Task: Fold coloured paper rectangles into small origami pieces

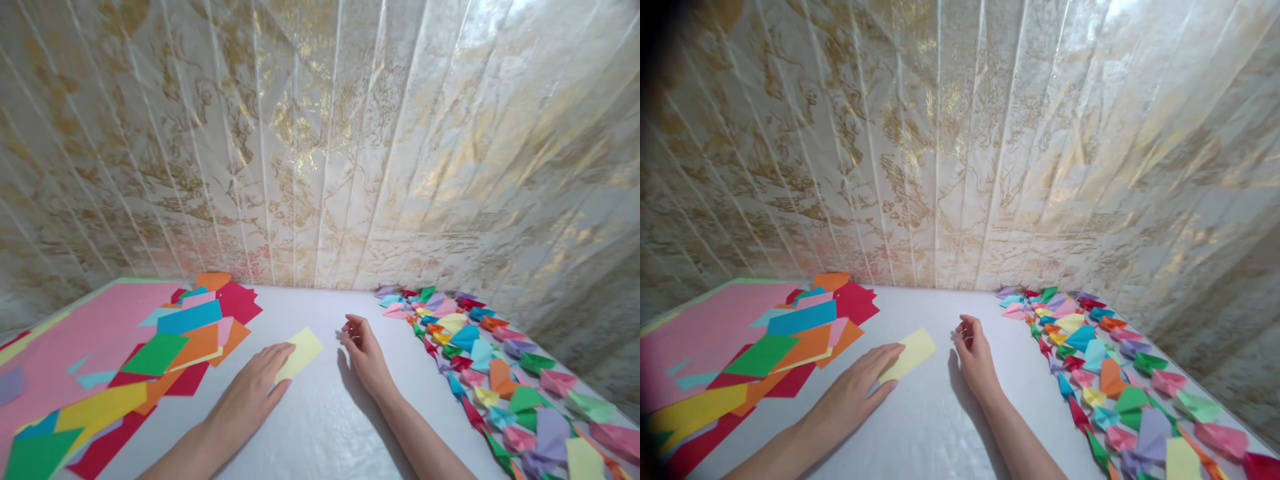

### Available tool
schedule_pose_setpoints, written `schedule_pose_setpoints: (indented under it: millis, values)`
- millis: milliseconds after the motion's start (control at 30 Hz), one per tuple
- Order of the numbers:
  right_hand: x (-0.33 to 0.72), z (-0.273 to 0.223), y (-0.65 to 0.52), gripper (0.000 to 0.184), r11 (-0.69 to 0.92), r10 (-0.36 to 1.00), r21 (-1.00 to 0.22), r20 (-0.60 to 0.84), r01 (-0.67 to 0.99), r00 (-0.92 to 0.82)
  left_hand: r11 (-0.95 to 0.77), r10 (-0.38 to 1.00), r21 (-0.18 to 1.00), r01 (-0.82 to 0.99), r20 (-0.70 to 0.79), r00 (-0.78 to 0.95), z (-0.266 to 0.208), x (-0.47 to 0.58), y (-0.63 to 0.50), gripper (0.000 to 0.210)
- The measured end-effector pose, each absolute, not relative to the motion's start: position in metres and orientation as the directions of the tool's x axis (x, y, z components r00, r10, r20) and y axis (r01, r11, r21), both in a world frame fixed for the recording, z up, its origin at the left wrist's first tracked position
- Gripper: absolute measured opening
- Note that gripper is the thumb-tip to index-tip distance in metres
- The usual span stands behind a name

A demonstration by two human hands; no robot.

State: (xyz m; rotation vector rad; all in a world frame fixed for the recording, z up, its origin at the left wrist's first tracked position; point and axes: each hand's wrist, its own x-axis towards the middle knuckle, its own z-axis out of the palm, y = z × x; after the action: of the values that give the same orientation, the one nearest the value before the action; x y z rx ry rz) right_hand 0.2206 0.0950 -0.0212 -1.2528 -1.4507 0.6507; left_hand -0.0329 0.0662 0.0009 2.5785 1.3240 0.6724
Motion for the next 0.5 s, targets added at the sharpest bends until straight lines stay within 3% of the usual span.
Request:
schedule_pose_setpoints:
  millis: [167,267,400,500]
  values:
    - [0.222,-0.020,0.093,0.037,0.308,0.933,-0.888,0.352,0.341,0.074,-0.591,0.804,0.444,0.674,0.386,0.452,0.003,-0.047,0.059,0.065]
    - [0.223,-0.009,0.086,0.046,0.338,0.936,-0.876,0.353,0.345,-0.021,-0.534,0.844,0.501,0.681,0.364,0.394,0.002,-0.056,0.053,0.059]
    - [0.219,0.004,0.073,0.059,0.518,0.846,-0.738,0.367,0.433,-0.386,-0.484,0.875,0.552,0.680,0.292,0.386,0.004,-0.054,0.051,0.042]
    - [0.214,0.008,0.064,0.063,0.612,0.772,-0.627,0.342,0.482,-0.536,-0.478,0.877,0.534,0.697,0.252,0.408,0.009,-0.046,0.054,0.040]
